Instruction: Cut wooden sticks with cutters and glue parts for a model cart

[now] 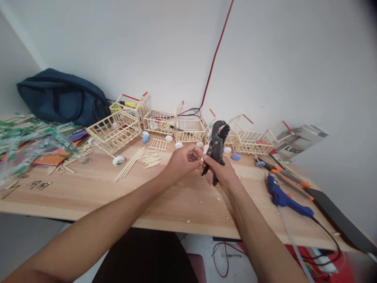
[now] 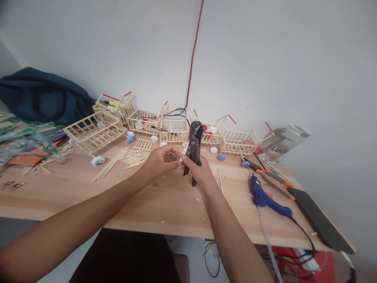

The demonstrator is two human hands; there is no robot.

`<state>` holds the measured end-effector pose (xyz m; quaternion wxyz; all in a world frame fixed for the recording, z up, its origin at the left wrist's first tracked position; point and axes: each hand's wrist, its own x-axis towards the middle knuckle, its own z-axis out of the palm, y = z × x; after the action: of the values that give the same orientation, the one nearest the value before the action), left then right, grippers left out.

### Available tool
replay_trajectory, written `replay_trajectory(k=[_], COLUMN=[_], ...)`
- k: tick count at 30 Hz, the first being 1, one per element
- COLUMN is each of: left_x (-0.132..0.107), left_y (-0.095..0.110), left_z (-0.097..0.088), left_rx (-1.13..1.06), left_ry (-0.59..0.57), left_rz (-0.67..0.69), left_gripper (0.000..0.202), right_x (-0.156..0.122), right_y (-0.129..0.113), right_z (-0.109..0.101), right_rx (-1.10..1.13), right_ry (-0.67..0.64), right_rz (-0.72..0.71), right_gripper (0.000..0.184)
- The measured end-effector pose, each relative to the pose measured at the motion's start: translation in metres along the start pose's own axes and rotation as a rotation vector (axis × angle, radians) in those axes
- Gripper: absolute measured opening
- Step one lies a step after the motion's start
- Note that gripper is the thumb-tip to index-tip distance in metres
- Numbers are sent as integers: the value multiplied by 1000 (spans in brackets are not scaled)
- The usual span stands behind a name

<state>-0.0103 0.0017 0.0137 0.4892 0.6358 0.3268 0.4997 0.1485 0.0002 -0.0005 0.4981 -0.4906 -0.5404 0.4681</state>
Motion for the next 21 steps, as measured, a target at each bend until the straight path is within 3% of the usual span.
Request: replay_trajectory(k=[5, 12, 21], left_x=[4, 2, 2], left_y=[-8, -11, -15], left_z=[-3, 0, -3], left_rx=[-268, -357, -391], left_ry=[-60, 10, 32], left_rz=[-279, -309, -418], left_gripper=[31, 41, 35], right_x=[-2, -4, -4], right_y=[-1, -2, -4], right_z=[3, 6, 5], right_rx=[-99, -156, -272], right_ry=[102, 77, 100], right_rz=[-40, -87, -136], right_gripper=[31, 30, 32])
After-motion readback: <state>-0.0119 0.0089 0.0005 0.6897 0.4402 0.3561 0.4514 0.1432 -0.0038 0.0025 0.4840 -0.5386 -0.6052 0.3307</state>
